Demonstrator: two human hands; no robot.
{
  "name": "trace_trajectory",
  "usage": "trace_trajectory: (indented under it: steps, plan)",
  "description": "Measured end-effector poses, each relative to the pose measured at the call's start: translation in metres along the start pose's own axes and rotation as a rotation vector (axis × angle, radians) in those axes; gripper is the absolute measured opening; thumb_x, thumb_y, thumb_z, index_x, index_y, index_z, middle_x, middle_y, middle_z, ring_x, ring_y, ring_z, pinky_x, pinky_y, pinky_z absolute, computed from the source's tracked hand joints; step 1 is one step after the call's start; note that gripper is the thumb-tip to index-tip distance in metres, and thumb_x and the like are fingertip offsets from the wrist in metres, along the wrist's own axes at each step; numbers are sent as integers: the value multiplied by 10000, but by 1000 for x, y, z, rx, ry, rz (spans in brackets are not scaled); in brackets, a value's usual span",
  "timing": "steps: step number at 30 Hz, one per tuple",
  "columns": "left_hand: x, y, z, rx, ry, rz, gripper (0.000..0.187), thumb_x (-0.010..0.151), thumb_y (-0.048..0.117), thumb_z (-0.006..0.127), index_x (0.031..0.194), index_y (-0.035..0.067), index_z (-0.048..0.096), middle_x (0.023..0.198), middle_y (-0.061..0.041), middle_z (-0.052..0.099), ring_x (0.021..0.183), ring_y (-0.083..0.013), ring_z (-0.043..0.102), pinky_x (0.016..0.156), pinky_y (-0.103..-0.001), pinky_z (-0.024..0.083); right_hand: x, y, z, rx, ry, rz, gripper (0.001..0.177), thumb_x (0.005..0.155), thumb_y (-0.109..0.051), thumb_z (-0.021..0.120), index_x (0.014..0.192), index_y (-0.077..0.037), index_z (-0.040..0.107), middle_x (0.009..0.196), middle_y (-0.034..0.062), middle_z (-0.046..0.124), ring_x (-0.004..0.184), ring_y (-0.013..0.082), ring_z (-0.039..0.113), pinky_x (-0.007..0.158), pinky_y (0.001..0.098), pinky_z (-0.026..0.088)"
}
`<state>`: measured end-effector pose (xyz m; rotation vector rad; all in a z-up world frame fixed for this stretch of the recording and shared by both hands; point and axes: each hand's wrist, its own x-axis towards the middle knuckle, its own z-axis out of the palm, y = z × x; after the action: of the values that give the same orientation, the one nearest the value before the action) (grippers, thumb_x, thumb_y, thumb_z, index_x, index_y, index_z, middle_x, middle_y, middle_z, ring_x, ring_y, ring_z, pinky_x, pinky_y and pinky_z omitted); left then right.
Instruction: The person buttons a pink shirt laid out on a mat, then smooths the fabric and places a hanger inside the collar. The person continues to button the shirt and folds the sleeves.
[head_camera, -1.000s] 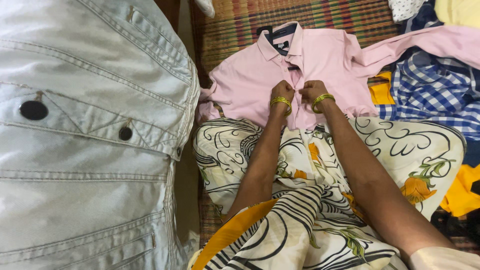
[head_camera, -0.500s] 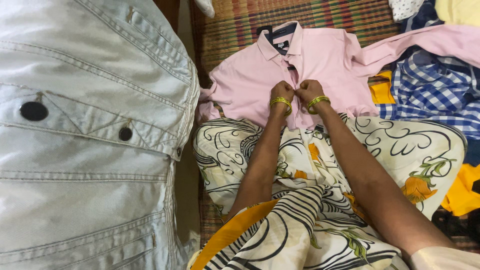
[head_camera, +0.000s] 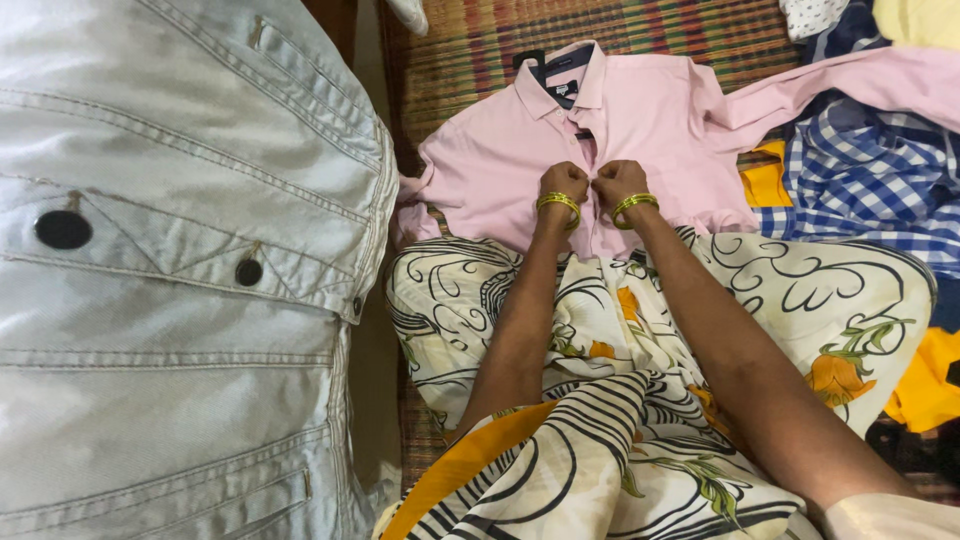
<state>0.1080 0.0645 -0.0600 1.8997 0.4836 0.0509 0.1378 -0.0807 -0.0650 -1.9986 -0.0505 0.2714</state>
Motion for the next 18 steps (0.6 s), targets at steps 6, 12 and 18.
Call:
trace_trajectory:
  steps: [6,12,18]
  plan:
    - [-1,7,-4,115,10,26,89,785,125,708,812,59,762,697,-120,760,600,-208,750,635,-329,602,-8,-15,-1,194,-32,112,55,832,-8,719,825,33,684,666,95,671,506,156,622,458,298,499]
    - [7,-4,1,74,19,34,100,752,122,713,821,68,760,747,-116,768,648,-228,764,655,-353,613,-6,-13,-2,334,-86,97,81,834,23,731,819,43,654,697,117,667,538,173,636,482,314,524]
    - [29,-29,12,174,94,133,94,712,158,754,784,101,777,790,-104,770,740,-263,759,712,-368,603,-9,-21,-9,483,-196,174,73,900,-32,694,876,30,665,760,118,710,623,191,710,591,322,618]
